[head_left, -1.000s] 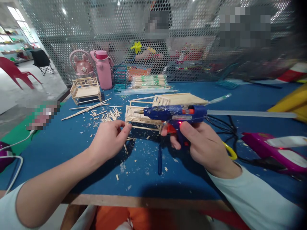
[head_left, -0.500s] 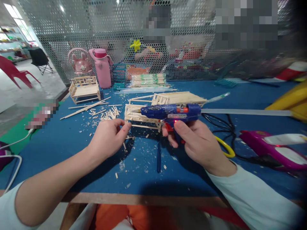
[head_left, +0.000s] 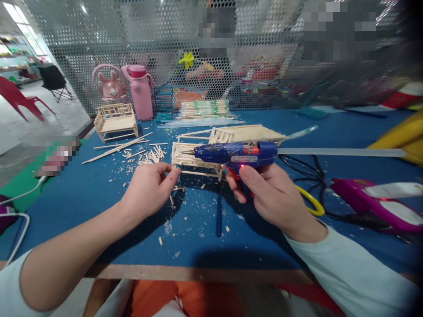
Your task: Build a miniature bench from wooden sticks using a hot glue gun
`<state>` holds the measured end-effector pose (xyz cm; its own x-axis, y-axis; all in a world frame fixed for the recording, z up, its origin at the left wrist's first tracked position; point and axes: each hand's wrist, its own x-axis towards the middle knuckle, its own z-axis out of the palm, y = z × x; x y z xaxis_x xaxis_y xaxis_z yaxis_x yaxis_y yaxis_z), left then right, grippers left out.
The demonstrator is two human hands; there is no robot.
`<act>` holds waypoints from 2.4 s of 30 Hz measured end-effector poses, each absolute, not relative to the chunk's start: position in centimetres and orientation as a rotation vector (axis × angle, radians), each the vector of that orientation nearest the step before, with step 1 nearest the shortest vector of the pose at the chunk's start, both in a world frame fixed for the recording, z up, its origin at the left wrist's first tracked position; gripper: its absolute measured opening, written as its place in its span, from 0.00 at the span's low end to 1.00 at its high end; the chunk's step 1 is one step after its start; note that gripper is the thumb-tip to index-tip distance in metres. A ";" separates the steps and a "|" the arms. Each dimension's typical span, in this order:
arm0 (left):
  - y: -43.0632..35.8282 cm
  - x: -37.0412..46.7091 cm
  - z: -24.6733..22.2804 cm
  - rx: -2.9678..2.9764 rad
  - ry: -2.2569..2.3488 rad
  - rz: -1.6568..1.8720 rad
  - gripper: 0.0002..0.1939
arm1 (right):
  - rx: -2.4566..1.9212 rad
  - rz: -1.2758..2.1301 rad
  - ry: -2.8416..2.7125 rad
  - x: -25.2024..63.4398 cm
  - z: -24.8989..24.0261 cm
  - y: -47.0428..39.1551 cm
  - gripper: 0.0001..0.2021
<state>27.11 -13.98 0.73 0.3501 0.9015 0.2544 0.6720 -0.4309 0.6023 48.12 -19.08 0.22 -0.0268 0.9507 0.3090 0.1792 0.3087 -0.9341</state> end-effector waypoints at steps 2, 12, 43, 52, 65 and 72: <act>-14.0 27.1 0.8 2.223 1.379 0.796 0.18 | -1.104 0.882 -1.475 48.1 0.3 -19.2 0.17; -14.0 27.0 0.7 2.234 1.384 0.798 0.18 | -1.112 0.816 -1.520 48.2 0.1 -19.1 0.17; -13.7 27.2 0.6 2.180 1.373 0.823 0.18 | -2.182 -0.274 -1.760 58.5 2.5 -8.0 0.13; -13.9 27.3 0.6 2.126 1.317 0.827 0.18 | -1.204 -0.728 -1.819 48.2 4.4 -17.1 0.08; -14.4 27.5 0.2 2.169 1.239 0.826 0.18 | -1.094 -0.501 -2.043 44.3 1.1 -17.2 0.05; -14.4 27.5 0.2 2.171 1.236 0.827 0.18 | -1.123 -0.571 -2.080 44.1 0.9 -17.5 0.08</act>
